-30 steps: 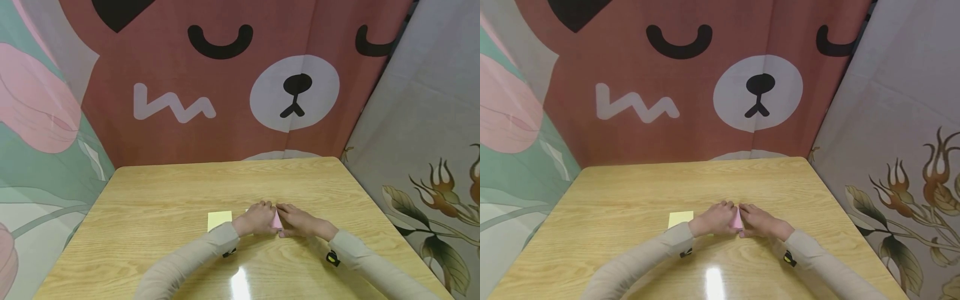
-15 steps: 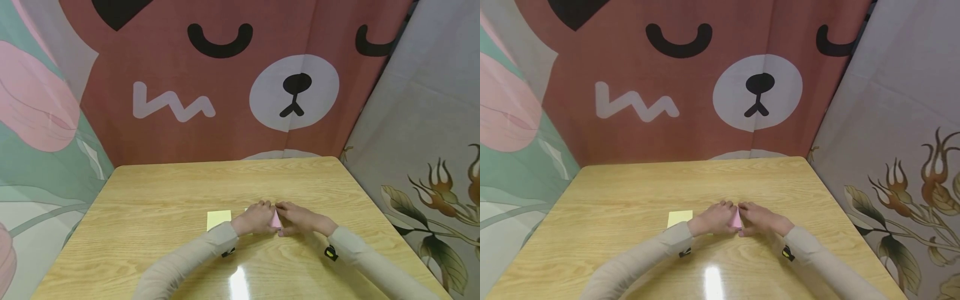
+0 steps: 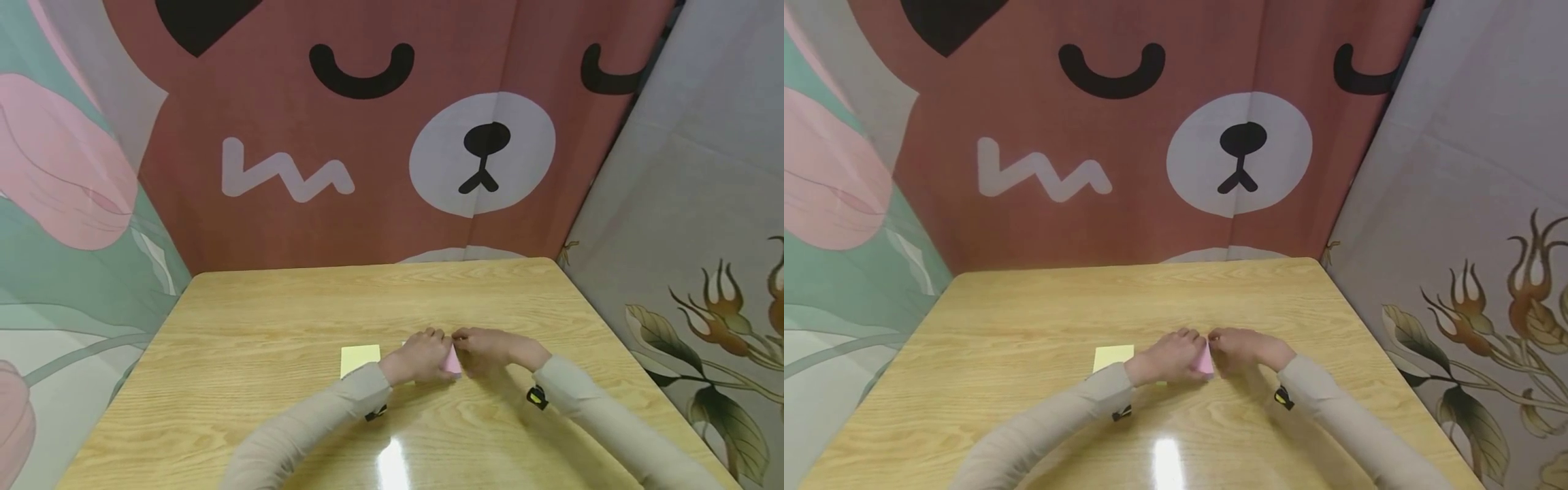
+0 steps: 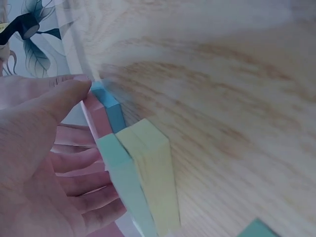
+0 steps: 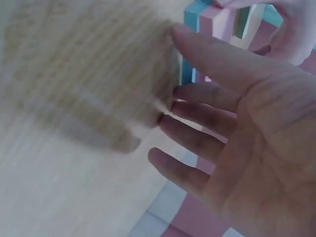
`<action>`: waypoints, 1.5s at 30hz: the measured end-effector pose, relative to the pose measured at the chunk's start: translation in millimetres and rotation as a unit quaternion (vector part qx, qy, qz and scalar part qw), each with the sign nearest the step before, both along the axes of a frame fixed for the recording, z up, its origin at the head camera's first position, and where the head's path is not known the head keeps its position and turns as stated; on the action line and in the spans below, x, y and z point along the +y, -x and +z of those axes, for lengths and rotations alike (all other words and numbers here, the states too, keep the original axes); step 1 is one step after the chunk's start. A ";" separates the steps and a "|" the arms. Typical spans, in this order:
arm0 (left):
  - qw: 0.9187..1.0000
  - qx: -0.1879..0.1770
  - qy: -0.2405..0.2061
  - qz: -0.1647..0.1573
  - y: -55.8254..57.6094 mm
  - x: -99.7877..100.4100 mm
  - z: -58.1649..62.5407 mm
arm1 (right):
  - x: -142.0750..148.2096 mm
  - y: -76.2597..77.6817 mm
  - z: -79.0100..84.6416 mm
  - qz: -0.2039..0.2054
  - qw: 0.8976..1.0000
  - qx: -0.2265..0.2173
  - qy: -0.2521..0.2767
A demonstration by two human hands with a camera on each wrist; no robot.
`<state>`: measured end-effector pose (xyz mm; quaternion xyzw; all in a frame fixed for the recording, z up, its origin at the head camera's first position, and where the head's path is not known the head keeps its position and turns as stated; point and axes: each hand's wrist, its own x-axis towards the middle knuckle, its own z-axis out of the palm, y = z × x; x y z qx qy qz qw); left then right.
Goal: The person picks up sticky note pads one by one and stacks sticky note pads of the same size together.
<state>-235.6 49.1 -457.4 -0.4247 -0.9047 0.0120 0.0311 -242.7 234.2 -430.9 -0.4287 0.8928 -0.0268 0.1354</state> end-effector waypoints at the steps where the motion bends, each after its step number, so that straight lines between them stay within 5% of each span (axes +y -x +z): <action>1: 1.000 -0.002 -0.004 -0.001 0.4 -0.1 0.6 | -0.7 1.4 1.5 0.002 1.000 0.001 -0.005; 12: 0.999 0.031 -0.020 -0.021 3.5 -5.9 14.1 | -3.0 14.9 20.2 -0.021 0.997 -0.059 -0.055; 23: 0.991 0.104 -0.088 0.007 23.9 -25.8 16.7 | -2.1 33.4 54.2 -0.048 0.992 -0.073 -0.092; 26: 0.988 0.115 -0.106 0.020 27.6 -35.4 20.7 | -1.6 39.7 59.1 -0.043 0.997 -0.028 -0.059; 29: 0.983 0.124 -0.132 0.037 30.9 -47.9 23.1 | -3.8 44.9 58.2 -0.035 0.997 0.064 0.011; 33: 0.974 0.129 -0.174 0.059 35.2 -65.0 23.8 | -6.2 48.4 54.1 -0.060 0.978 0.172 0.097; 41: 0.942 0.211 -0.249 0.074 45.2 -95.2 26.1 | 1.3 56.6 51.9 -0.110 0.953 0.247 0.136; 45: 0.930 0.227 -0.276 0.084 48.9 -108.5 29.6 | 8.5 63.7 47.0 -0.113 0.930 0.307 0.166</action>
